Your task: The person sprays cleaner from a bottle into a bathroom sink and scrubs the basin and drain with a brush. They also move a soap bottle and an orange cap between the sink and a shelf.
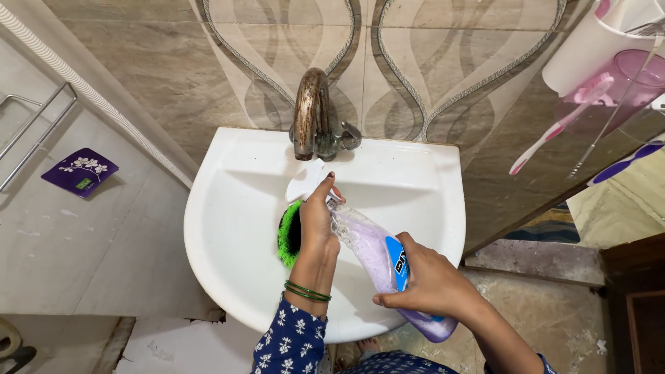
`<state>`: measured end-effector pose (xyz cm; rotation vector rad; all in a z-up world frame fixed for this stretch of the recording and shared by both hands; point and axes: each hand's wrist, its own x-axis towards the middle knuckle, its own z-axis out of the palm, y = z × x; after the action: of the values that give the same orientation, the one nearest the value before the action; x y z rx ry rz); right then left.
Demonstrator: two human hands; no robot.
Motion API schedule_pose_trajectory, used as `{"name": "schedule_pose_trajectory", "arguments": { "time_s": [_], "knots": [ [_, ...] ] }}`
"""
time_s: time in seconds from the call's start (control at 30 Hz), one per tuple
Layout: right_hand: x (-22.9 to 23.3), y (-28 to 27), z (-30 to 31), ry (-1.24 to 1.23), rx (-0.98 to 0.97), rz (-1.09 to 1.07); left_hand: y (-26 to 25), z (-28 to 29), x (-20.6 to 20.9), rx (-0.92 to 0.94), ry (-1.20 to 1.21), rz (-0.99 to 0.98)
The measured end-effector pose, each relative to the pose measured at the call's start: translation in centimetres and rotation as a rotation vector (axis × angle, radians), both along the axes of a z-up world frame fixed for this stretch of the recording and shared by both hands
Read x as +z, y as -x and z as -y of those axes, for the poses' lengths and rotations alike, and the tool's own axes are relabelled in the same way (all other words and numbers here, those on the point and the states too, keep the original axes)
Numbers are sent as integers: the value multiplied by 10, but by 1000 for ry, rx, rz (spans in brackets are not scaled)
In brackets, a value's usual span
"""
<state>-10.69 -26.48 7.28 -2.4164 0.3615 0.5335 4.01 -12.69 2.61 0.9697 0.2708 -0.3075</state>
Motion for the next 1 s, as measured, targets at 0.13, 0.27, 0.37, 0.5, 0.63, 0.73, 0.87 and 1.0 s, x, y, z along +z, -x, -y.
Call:
{"name": "schedule_pose_trajectory", "arguments": {
  "time_s": [0.13, 0.27, 0.37, 0.5, 0.63, 0.73, 0.87, 1.0],
  "knots": [
    [-2, 8, 0, -13, -48, -60, 2, 4, -5, -86, -41, 44],
    [-6, 16, 4, -37, -28, 17, 7, 12, -11, -68, -48, 70],
    [-6, 21, 8, -45, -63, -43, 15, 15, -13, -55, 0, 11],
    [-13, 34, 11, -68, -41, 33, 22, 23, -12, -104, -66, 30],
    [-18, 45, 20, -30, -70, 55, 31, 35, -16, -115, -29, 11],
    [-20, 55, 24, -34, -147, -43, 37, 44, -16, -173, -91, 11],
    [-25, 70, 29, -69, -148, 75, 39, 58, -28, -220, -68, 86],
    [-25, 81, 33, -98, -187, 143, 49, 65, -36, -228, -50, 18]
  ]
}}
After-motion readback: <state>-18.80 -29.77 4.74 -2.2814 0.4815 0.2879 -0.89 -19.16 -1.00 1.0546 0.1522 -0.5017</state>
